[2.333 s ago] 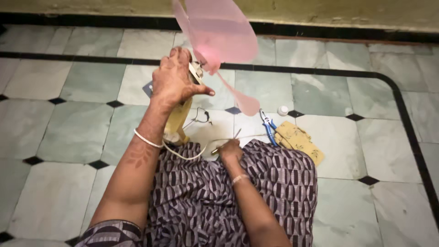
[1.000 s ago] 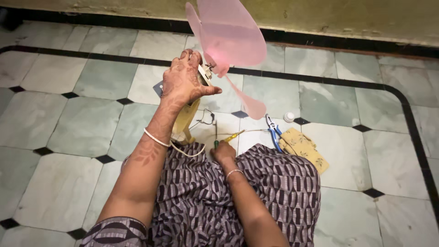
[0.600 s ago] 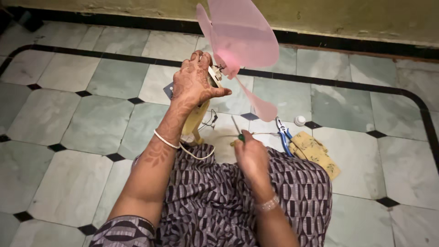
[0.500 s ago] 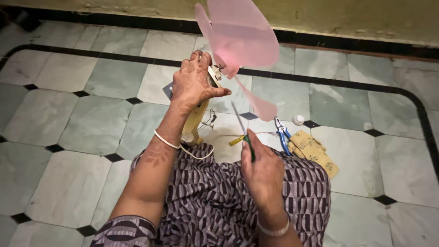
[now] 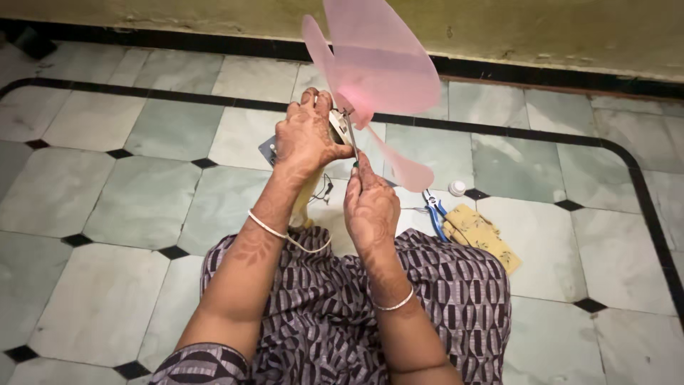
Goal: The person sits on the floor and cleans a disassembled electric fan. They wipe the fan blades and motor housing with a cloth, use a screwdriver to adjust the motor, and reattach the fan blades to the motor shaft.
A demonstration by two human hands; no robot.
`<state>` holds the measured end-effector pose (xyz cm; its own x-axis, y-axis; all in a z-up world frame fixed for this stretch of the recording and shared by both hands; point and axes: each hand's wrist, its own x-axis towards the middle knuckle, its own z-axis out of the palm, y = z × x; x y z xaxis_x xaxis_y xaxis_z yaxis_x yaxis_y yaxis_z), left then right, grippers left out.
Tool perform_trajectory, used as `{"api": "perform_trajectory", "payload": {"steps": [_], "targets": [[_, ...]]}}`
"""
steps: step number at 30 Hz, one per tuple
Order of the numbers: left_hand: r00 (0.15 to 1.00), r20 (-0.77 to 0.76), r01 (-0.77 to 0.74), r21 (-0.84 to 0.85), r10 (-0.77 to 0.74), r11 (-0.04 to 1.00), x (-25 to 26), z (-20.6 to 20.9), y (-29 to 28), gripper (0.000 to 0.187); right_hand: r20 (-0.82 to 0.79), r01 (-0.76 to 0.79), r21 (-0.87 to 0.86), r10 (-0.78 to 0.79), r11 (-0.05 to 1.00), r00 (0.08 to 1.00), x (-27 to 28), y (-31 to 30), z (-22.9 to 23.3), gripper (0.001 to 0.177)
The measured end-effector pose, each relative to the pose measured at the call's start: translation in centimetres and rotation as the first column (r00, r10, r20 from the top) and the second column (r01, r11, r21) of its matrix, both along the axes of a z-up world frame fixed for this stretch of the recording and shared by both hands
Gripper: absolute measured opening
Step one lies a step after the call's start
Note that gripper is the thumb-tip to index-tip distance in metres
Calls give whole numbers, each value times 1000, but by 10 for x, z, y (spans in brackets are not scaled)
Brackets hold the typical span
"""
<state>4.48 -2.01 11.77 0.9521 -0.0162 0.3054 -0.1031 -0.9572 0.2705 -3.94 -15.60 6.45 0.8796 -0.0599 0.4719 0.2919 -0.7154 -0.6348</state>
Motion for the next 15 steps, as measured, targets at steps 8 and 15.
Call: {"api": "perform_trajectory", "payload": {"steps": [8, 15], "targets": [[1000, -3, 0, 2, 0, 1000, 0, -7, -3, 100, -3, 82, -200, -84, 976, 996, 7, 11, -5, 41], [999, -29, -31, -3, 31, 1000, -2, -5, -7, 101, 7, 79, -221, -79, 972, 997, 7, 11, -4, 45]]}}
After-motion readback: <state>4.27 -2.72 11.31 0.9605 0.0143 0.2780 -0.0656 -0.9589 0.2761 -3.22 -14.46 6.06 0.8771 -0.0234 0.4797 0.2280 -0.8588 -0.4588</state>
